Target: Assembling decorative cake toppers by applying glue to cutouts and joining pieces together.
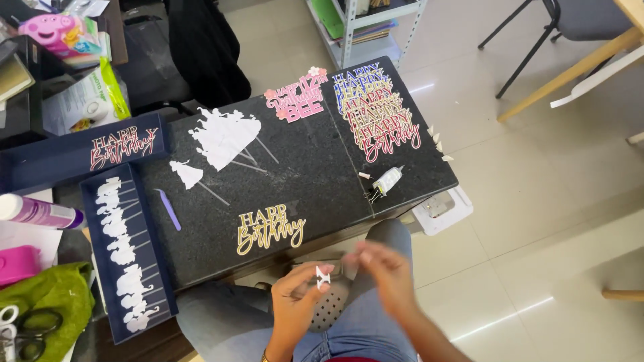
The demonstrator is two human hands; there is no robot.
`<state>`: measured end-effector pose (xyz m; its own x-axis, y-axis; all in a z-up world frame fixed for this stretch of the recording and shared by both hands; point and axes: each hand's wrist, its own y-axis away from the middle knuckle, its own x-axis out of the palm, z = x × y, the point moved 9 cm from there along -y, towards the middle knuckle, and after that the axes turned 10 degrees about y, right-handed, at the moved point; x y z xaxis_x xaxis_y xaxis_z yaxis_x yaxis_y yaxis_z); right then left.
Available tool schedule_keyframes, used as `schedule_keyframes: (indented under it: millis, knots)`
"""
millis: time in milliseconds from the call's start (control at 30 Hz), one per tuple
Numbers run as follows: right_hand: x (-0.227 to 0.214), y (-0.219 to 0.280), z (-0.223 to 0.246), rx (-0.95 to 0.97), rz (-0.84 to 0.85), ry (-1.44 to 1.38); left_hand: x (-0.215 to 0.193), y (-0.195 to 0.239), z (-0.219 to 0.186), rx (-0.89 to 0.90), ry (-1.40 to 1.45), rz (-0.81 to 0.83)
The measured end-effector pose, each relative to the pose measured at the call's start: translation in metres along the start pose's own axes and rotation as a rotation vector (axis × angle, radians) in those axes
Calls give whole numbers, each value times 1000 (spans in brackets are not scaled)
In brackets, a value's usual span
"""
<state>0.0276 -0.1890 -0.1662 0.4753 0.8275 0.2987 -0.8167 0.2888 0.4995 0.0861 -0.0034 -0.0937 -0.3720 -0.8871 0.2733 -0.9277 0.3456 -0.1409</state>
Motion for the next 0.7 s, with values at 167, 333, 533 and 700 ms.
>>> schedule_keyframes:
  millis: [167, 333, 533, 700]
  knots:
    - [-38, -63, 140, -1053, -268, 1364, -30, 14, 33, -197, 236, -248]
    - [-10, -116, 137, -1070, 31, 2117, -26, 10, 20, -285, 328, -332]
    - [-22, -130, 134, -1124, 147, 2186, 4, 7, -8, -180, 692, -78]
    - [8, -30, 190, -1074, -14, 1571, 32, 10, -46, -303, 806, 135]
